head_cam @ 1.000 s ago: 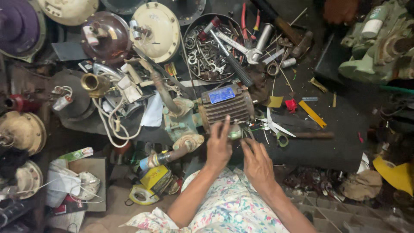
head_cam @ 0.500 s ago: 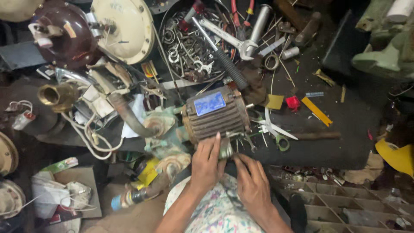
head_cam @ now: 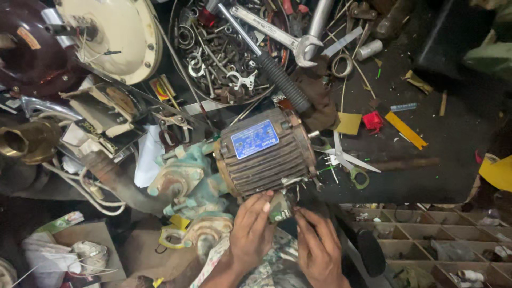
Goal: The person works on an electric motor mounted on a workbench, using a screwdriver to adjust components and applying electrical tape to the wiring. They repeatedly wrap and unwrap tape while manipulating the motor's terminal box and wires.
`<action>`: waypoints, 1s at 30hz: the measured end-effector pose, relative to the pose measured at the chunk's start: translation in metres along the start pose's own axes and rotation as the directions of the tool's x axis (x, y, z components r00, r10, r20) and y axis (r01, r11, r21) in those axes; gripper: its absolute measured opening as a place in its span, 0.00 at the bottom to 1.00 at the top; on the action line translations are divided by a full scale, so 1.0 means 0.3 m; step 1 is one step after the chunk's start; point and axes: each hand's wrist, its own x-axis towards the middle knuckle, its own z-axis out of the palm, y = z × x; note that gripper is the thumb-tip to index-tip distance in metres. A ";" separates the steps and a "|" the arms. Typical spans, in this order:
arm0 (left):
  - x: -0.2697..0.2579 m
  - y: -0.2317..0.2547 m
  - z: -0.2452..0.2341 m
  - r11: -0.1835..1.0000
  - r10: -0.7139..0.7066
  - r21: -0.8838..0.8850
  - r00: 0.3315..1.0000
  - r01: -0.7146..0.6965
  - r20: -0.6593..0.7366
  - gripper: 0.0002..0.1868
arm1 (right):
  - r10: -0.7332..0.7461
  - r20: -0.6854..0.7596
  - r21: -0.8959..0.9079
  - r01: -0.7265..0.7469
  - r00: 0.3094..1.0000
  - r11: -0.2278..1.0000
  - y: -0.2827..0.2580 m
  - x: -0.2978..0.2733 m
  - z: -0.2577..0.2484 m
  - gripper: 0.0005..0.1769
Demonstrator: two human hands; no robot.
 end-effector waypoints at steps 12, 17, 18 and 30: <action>-0.024 0.015 0.022 0.994 -0.090 0.054 0.996 0.091 -0.026 0.31 | 0.123 -0.053 -0.026 -0.124 0.991 0.992 0.025 -0.057 0.059 0.19; -0.033 0.013 0.026 0.995 -0.092 0.030 0.995 0.093 -0.028 0.29 | 0.127 -0.041 -0.039 -0.128 0.991 0.991 0.039 -0.081 0.060 0.17; -0.031 0.005 0.029 0.995 -0.094 0.026 0.995 0.094 -0.016 0.29 | 0.157 -0.055 -0.032 -0.159 0.986 0.987 0.043 -0.085 0.061 0.17; -0.073 -0.057 0.117 0.999 0.045 0.020 0.962 -0.041 -0.268 0.18 | 0.174 -0.018 -0.055 -0.175 0.985 0.983 0.192 -0.251 0.092 0.13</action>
